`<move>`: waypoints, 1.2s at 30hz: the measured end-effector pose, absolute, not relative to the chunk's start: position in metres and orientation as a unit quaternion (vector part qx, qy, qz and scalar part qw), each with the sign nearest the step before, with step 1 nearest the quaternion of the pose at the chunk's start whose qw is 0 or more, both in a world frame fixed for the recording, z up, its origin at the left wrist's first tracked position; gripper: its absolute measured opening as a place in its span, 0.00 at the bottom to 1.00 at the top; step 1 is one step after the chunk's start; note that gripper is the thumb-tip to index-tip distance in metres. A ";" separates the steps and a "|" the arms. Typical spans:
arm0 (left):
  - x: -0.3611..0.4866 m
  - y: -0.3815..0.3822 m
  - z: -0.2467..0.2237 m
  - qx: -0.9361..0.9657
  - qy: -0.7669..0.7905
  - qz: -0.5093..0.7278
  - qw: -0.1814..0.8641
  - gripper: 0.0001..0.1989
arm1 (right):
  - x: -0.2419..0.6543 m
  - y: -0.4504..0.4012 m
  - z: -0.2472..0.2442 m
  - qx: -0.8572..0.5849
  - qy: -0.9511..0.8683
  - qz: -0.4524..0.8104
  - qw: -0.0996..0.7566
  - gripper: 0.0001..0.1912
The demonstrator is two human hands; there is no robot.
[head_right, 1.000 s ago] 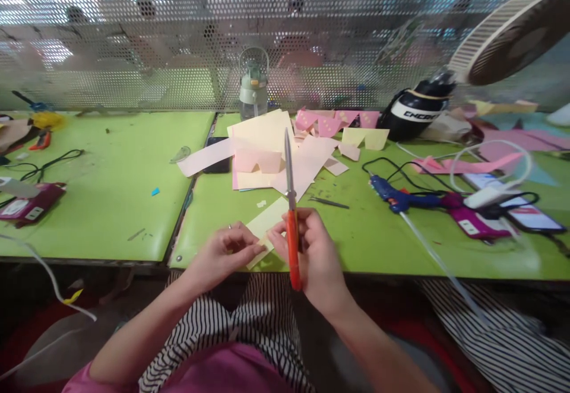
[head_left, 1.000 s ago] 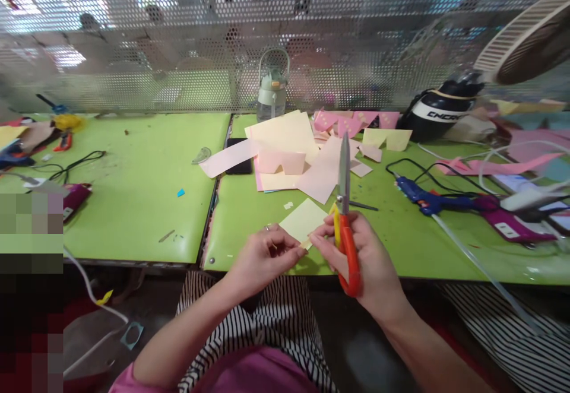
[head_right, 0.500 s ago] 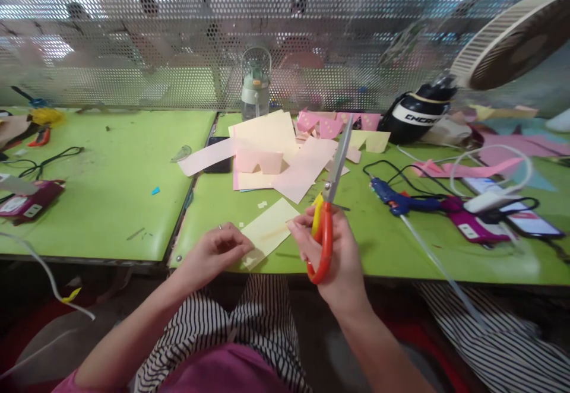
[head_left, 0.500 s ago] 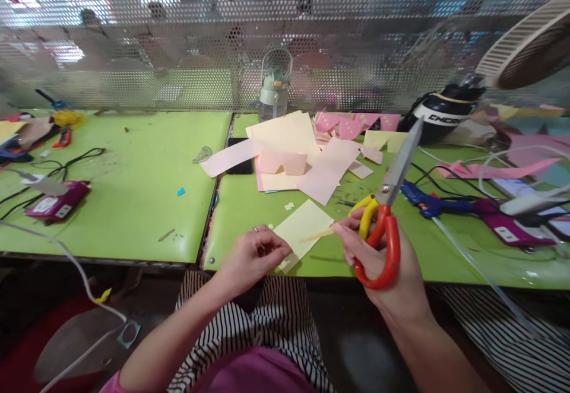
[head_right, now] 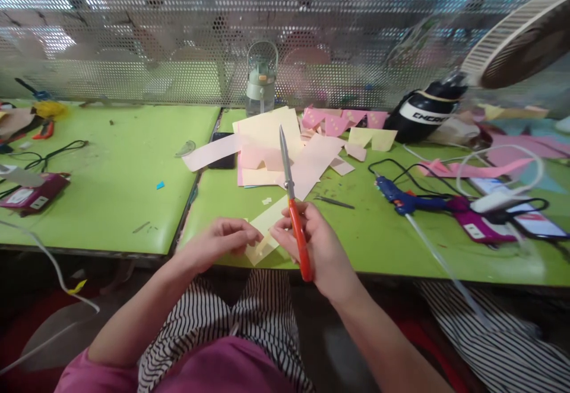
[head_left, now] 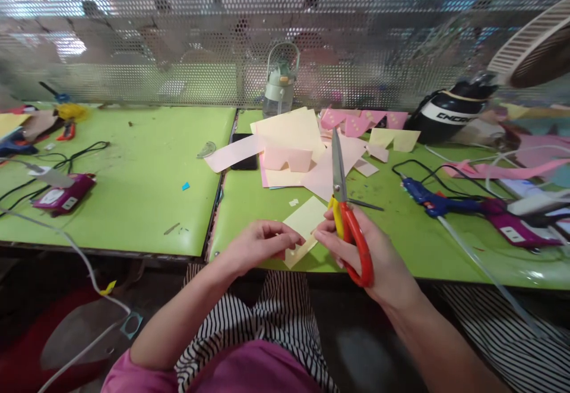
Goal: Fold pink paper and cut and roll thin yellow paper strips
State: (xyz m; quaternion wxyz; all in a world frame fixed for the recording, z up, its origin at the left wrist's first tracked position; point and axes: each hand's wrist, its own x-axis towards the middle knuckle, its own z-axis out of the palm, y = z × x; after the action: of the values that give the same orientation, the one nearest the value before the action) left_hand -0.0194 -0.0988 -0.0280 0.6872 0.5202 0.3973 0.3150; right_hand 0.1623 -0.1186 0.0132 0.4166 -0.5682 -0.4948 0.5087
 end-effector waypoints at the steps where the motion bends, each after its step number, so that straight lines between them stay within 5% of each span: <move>1: -0.020 -0.100 -0.028 0.513 0.397 0.308 0.696 0.13 | 0.162 -0.118 0.013 -0.567 -0.497 0.511 0.413 0.28; 18: -0.014 -0.106 -0.034 0.472 0.356 0.279 0.757 0.12 | 0.161 -0.117 0.008 -0.565 -0.496 0.522 0.404 0.28; 36: -0.008 -0.104 -0.034 0.475 0.366 0.348 0.721 0.14 | 0.156 -0.125 -0.008 -0.551 -0.444 0.515 0.484 0.24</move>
State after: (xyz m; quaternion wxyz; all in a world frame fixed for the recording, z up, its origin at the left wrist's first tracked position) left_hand -0.0077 -0.1043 -0.0345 0.7208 0.4751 0.3656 0.3481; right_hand 0.1557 -0.1247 -0.0076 0.4843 -0.5506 -0.4445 0.5145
